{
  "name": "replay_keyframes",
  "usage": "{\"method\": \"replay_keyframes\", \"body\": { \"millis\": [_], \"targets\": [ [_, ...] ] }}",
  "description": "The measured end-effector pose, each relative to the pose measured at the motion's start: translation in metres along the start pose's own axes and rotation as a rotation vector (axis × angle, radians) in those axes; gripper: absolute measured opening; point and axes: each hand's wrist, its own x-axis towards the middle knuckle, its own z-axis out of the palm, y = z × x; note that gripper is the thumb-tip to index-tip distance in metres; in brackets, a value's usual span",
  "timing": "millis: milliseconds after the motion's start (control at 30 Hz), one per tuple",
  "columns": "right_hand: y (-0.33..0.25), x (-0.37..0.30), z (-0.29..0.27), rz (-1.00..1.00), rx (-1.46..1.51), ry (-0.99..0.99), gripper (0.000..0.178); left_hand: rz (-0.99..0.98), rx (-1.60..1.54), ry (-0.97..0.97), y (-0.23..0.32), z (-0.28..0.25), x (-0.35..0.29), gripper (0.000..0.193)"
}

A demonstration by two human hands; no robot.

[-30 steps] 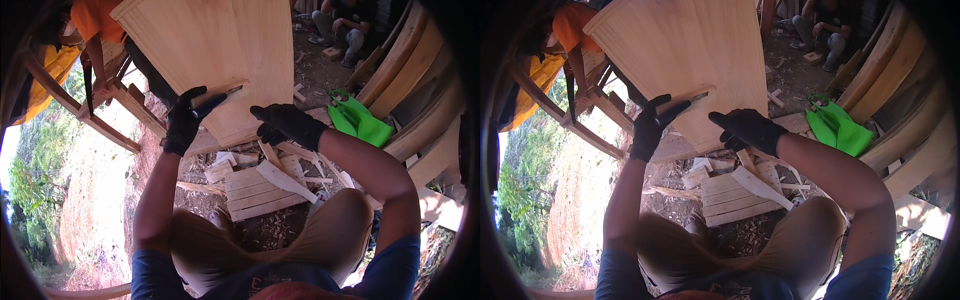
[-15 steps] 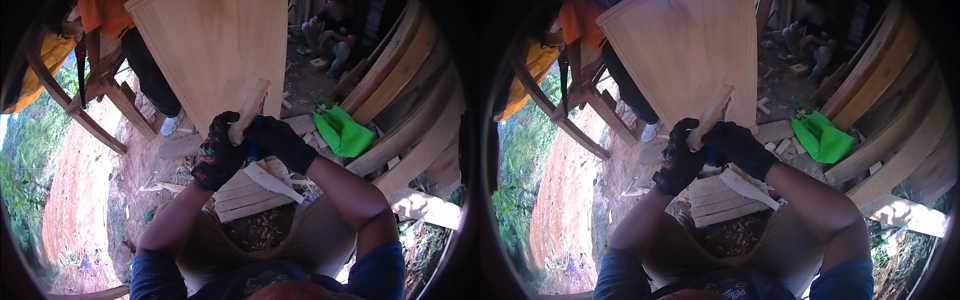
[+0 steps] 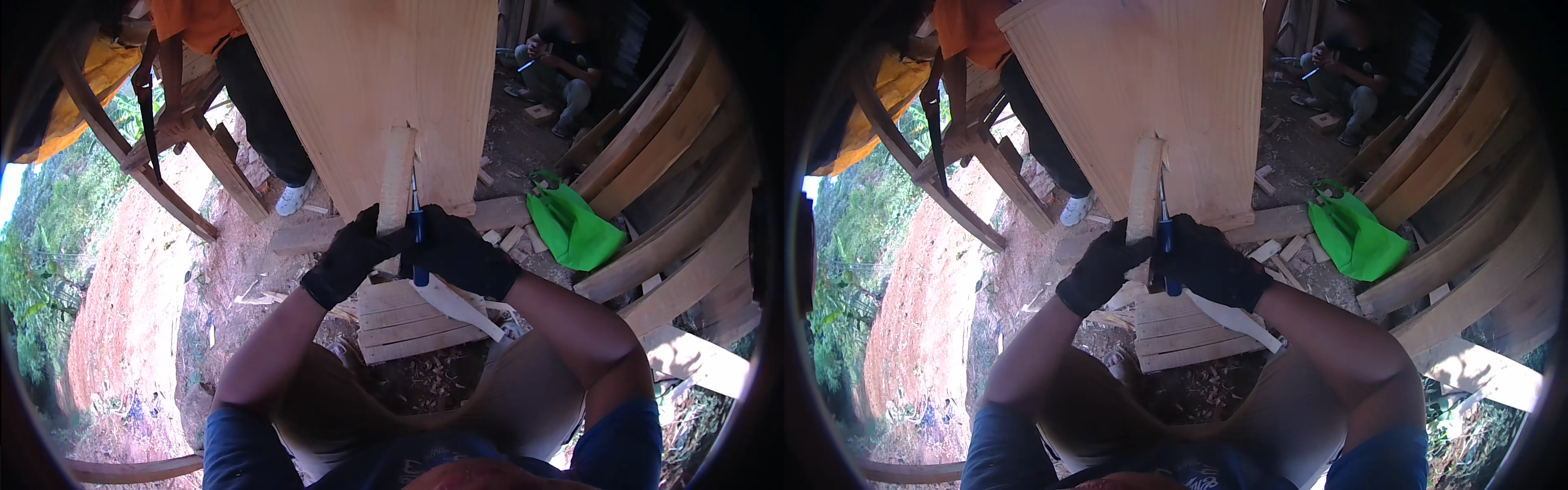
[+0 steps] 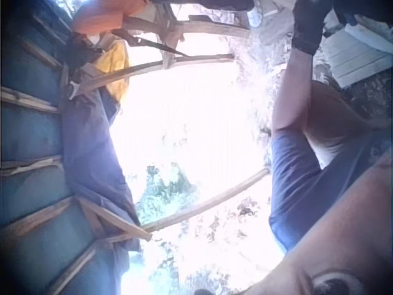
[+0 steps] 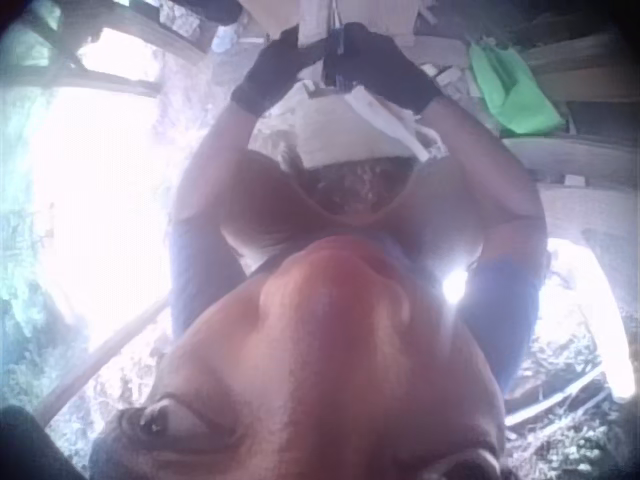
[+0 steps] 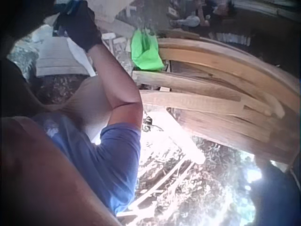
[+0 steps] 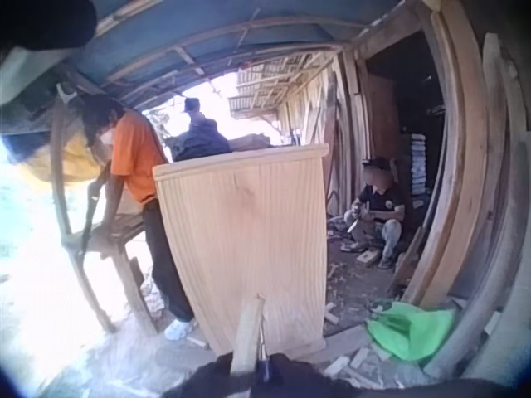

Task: The person uses a chisel and a hammer to carve a rectangular notch into a piece of wood, using their hands to hold the wood steady and clear away wood shavings.

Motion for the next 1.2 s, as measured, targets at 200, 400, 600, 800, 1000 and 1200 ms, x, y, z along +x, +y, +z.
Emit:
{"method": "replay_keyframes", "body": {
  "millis": [200,400,600,800,1000,1200],
  "targets": [
    [-0.029,-0.022,0.000,0.083,0.133,-0.104,0.044,-0.037,0.080,-0.047,0.042,0.016,-0.024,0.066],
    [-0.025,-0.016,0.004,0.023,0.215,-0.093,0.032,0.053,0.215,-0.031,0.054,0.011,-0.031,0.062],
    [-0.027,-0.020,-0.009,0.028,0.272,-0.110,0.037,0.033,0.330,-0.069,0.063,0.010,-0.030,0.049],
    [-0.024,-0.019,-0.018,0.050,0.201,-0.121,0.039,0.045,0.270,-0.084,0.049,0.017,-0.024,0.047],
    [-0.027,-0.021,-0.025,0.082,0.172,-0.178,0.039,0.071,0.250,-0.131,0.047,0.019,-0.024,0.048],
    [-0.015,-0.016,-0.038,0.146,0.333,-0.360,0.045,0.091,0.320,-0.144,0.039,0.019,-0.019,0.046]
  ]
}}
